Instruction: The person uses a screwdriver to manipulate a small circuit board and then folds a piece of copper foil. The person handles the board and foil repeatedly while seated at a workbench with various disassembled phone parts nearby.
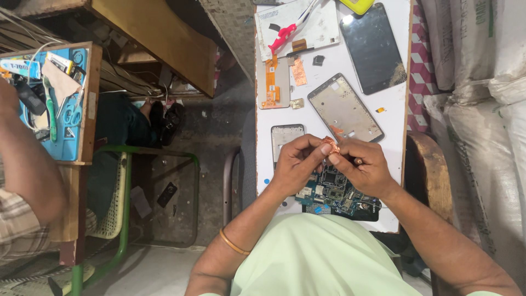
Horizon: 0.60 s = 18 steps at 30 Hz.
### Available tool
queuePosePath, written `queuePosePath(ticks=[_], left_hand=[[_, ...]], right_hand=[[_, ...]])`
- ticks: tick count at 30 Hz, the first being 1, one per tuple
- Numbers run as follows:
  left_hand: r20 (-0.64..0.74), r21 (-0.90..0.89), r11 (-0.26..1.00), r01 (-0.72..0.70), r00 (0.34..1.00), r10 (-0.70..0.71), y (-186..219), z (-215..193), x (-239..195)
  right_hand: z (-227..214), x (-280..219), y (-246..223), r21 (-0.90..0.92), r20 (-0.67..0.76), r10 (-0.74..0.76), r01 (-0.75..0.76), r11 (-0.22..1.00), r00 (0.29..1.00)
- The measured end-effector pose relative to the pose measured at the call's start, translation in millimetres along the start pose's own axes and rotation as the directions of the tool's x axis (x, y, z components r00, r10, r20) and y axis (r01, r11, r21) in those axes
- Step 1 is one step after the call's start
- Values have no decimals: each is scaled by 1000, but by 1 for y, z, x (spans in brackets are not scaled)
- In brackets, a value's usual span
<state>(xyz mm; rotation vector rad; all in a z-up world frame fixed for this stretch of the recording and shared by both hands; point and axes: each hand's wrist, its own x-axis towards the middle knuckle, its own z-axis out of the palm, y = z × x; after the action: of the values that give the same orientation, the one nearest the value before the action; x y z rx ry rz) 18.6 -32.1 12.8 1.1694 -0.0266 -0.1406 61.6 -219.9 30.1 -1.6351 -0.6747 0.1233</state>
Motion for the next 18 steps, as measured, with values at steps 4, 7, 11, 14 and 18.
queuePosePath(ticks=[4, 7, 11, 14, 18], left_hand=[[-58, 83, 996, -15, 998, 20, 6, 2, 1], [-117, 240, 969, -56, 989, 86, 14, 6, -2], [21, 550, 724, -416, 874, 486, 28, 8, -7], [18, 521, 753, -401, 888, 459, 29, 5, -5], [-174, 262, 951, -166, 961, 215, 19, 8, 1]], right_hand=[[-3, 1, 4, -73, 35, 29, -26, 997, 999], [0, 0, 6, -93, 59, 73, -68, 993, 996], [5, -1, 10, -29, 48, 55, -54, 998, 997], [5, 0, 17, 57, 53, 111, -114, 992, 992], [2, -1, 21, 87, 89, 115, -123, 989, 989]])
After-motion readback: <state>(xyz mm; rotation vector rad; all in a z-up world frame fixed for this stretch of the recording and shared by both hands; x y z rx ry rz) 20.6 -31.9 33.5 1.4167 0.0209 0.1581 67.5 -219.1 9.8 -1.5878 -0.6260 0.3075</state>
